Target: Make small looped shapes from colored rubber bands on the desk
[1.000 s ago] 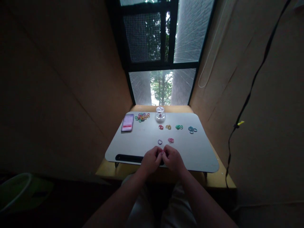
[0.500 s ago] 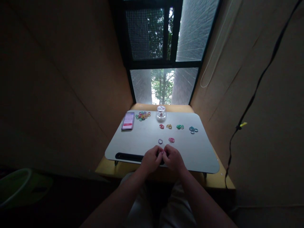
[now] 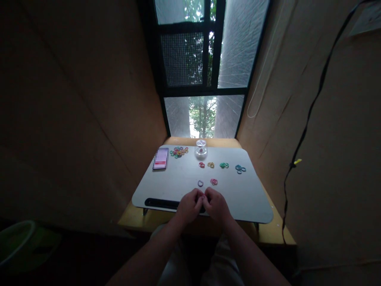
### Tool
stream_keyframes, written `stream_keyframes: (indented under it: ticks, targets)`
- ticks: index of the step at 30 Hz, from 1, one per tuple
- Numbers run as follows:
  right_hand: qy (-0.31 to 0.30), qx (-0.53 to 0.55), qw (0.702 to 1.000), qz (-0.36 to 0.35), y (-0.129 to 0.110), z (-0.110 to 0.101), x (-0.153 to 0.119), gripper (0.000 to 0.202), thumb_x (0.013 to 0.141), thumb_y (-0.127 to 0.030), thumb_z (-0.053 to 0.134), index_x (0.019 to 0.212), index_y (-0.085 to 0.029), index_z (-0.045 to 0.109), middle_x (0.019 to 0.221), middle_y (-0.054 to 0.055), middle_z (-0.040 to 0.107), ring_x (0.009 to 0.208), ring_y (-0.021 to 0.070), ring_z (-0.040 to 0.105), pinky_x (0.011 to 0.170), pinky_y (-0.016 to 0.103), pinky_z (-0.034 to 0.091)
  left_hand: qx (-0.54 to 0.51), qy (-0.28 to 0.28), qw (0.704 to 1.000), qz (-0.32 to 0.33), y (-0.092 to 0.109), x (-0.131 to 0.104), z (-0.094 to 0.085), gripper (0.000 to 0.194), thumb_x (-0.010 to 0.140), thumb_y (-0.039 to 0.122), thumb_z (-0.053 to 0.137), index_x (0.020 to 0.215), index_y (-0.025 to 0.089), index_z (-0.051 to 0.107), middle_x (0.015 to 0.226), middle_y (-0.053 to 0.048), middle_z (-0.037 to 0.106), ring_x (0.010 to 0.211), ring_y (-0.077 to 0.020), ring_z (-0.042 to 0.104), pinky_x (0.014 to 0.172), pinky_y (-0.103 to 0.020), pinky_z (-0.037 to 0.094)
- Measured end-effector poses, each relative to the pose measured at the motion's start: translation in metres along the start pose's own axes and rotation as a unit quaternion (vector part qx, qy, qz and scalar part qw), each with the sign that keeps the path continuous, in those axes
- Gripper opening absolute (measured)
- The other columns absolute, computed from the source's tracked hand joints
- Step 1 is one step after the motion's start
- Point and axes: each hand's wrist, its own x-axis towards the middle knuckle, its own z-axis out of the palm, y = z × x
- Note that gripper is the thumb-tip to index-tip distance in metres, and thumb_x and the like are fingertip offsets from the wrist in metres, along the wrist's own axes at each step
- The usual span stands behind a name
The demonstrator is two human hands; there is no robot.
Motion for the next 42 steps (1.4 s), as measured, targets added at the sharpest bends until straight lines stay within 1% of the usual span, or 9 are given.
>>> stream_keyframes:
  ticks: [7,14,22,30,42]
  targets:
    - [-0.003,0.001,1.000,0.005,0.0006,-0.0001,0.0000,0.014,0.083,-0.023,0.049,0.070,-0.021,0.045,0.063,-0.002,0.053,0.059,0.0134,0.049,0.057,0.024,0.033,-0.002,0.006,1.000,0.000,-0.0016,0.0001,0.0015,0.011,0.090,0.026,0.048,0.090,0.022,0.058,0.082,0.000,0.067,0.073,-0.0158,0.060,0.067,-0.027,0.039]
    - [-0.004,-0.006,1.000,0.008,-0.0008,-0.0008,0.0002,0.013,0.082,-0.023,0.049,0.069,-0.021,0.046,0.062,-0.002,0.054,0.059,0.0137,0.049,0.056,0.025,0.032,-0.003,0.010,1.000,0.002,-0.0031,0.0003,0.0027,0.011,0.090,0.027,0.048,0.089,0.023,0.058,0.082,0.001,0.067,0.074,-0.0156,0.060,0.067,-0.026,0.039]
    - [0.001,0.002,1.000,0.006,-0.0035,-0.0027,0.0001,0.012,0.081,-0.022,0.050,0.069,-0.021,0.048,0.063,-0.002,0.055,0.059,0.0137,0.049,0.057,0.025,0.032,-0.008,0.003,1.000,0.000,-0.0005,-0.0004,0.0017,0.012,0.090,0.027,0.048,0.089,0.022,0.058,0.081,0.000,0.067,0.074,-0.0153,0.060,0.067,-0.026,0.040]
    - [-0.006,0.012,1.000,0.009,-0.0018,-0.0022,-0.0009,0.013,0.083,-0.022,0.049,0.070,-0.021,0.048,0.064,-0.002,0.054,0.059,0.0134,0.049,0.057,0.025,0.032,0.002,0.006,1.000,-0.003,0.0011,-0.0003,0.0020,0.011,0.090,0.026,0.049,0.089,0.022,0.059,0.082,0.000,0.066,0.074,-0.0155,0.060,0.068,-0.026,0.040]
    - [-0.001,0.027,1.000,0.007,-0.0017,-0.0025,-0.0023,0.012,0.082,-0.020,0.049,0.070,-0.021,0.047,0.064,-0.002,0.054,0.060,0.0133,0.049,0.058,0.025,0.032,-0.001,0.002,1.000,-0.007,0.0043,-0.0016,0.0022,0.011,0.089,0.025,0.049,0.086,0.021,0.058,0.078,0.000,0.064,0.071,-0.0148,0.057,0.065,-0.026,0.038]
